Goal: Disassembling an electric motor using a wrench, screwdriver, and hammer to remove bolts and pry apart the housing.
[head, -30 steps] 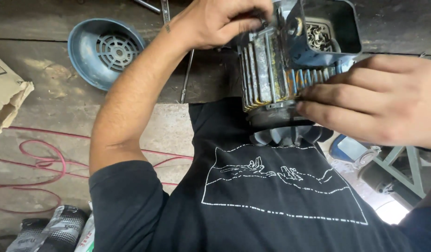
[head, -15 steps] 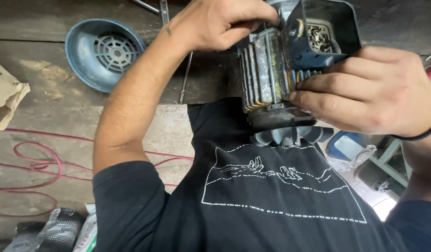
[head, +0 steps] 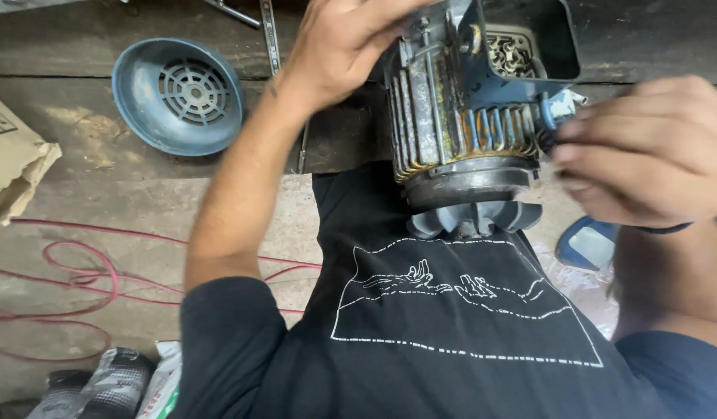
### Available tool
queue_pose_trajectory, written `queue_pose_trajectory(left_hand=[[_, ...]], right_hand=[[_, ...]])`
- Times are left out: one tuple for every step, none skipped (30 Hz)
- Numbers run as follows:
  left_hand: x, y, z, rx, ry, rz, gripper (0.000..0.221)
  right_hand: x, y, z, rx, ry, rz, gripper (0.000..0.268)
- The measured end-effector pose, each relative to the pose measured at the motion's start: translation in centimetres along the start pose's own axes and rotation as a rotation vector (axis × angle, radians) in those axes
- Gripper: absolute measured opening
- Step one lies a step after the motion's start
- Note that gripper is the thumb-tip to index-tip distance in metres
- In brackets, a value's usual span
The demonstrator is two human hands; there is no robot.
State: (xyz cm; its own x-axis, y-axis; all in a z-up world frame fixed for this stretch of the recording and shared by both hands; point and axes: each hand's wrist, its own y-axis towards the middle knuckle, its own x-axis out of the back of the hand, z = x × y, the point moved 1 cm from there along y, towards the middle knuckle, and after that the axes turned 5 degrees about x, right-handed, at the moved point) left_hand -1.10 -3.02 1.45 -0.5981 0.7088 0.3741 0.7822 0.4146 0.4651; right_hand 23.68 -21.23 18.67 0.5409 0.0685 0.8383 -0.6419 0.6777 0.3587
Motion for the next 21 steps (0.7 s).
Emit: queue_pose_trajectory(left_hand=[[-0.2,-0.7,-1.0,0.139,-0.061,-0.113,0.031],[-0.5,-1.3,-2.1,0.277,-0.127,-0.224,0.026],[-0.4,-1.6,-3.4,0.276,-0.123,-0.215,0.026],[-0.6,-1.9,-4.8,0.265,-0.149,-0.298,0.020],[-0.9,-2.3,-6.2,0.255,-0.176,-0.382,0.017],[-1.3,-2.8,-7.2,0.251,-0.178,-0.372,0.017],[-1.8,-3.3,-8.3,0.263,-0.155,-0.346,0.017],[-2.4,-3.9,-9.4,0.278,-0.132,-0.324,0.016],[-2.4,-3.7,-9.5,0.278,-0.136,-0.319,0.016],[-2.4,-3.5,-9.8,0.220,-0.076,-0.281,0.022],[-2.5,-3.3,-10.1,0.162,-0.017,-0.243,0.028],[-2.2,-2.6,-11.0,0.166,-0.013,-0.243,0.028],[-1.9,-1.8,-11.9,0.200,0.043,-0.206,0.035],[-1.5,-1.0,-12.6,0.231,0.103,-0.168,0.042],[-2.0,-0.7,-13.1,0.231,0.110,-0.169,0.042],[-2.4,-0.4,-13.5,0.284,0.078,-0.177,0.042],[-2.7,-0.1,-13.9,0.336,0.045,-0.186,0.042],[-3.0,0.0,-14.4,0.342,0.057,-0.188,0.042],[-3.3,0.2,-14.7,0.390,0.051,-0.227,0.044],[-3.6,0.4,-15.0,0.435,0.044,-0.267,0.047],[-3.8,0.4,-15.2,0.438,0.055,-0.269,0.047]], right_hand=[[-0.7,-3.0,0.0,-0.078,-0.023,-0.180,0.024],[-1.2,-5.9,0.2,-0.160,-0.047,-0.357,0.025],[-2.0,-7.0,0.4,-0.163,-0.048,-0.367,0.025],[-2.9,-8.5,0.8,-0.256,-0.025,-0.496,0.026],[-3.7,-10.1,1.1,-0.349,-0.001,-0.624,0.028],[-4.7,-10.8,1.6,-0.355,-0.007,-0.632,0.028],[-5.8,-11.5,2.0,-0.381,0.014,-0.581,0.023],[-6.8,-12.3,2.4,-0.407,0.039,-0.525,0.018],[-7.0,-11.8,2.2,-0.412,0.037,-0.527,0.018],[-7.2,-11.1,1.9,-0.292,0.105,-0.482,0.014],[-7.4,-10.4,1.7,-0.172,0.172,-0.435,0.018],[-6.8,-9.4,2.0,-0.170,0.177,-0.437,0.018],[-6.1,-8.3,2.2,-0.179,0.059,-0.412,0.012],[-5.5,-7.1,2.3,-0.184,-0.059,-0.387,0.008],[-4.6,-6.3,1.7,-0.178,-0.057,-0.392,0.008],[-3.8,-5.4,1.2,-0.064,-0.095,-0.331,0.006],[-3.0,-4.4,0.7,0.050,-0.134,-0.272,0.006],[-2.5,-4.2,0.4,0.058,-0.126,-0.279,0.006],[-2.0,-3.9,0.1,0.121,-0.159,-0.254,0.007],[-1.5,-3.5,-0.3,0.184,-0.195,-0.229,0.011],[-1.5,-3.4,-0.5,0.192,-0.190,-0.237,0.011]])
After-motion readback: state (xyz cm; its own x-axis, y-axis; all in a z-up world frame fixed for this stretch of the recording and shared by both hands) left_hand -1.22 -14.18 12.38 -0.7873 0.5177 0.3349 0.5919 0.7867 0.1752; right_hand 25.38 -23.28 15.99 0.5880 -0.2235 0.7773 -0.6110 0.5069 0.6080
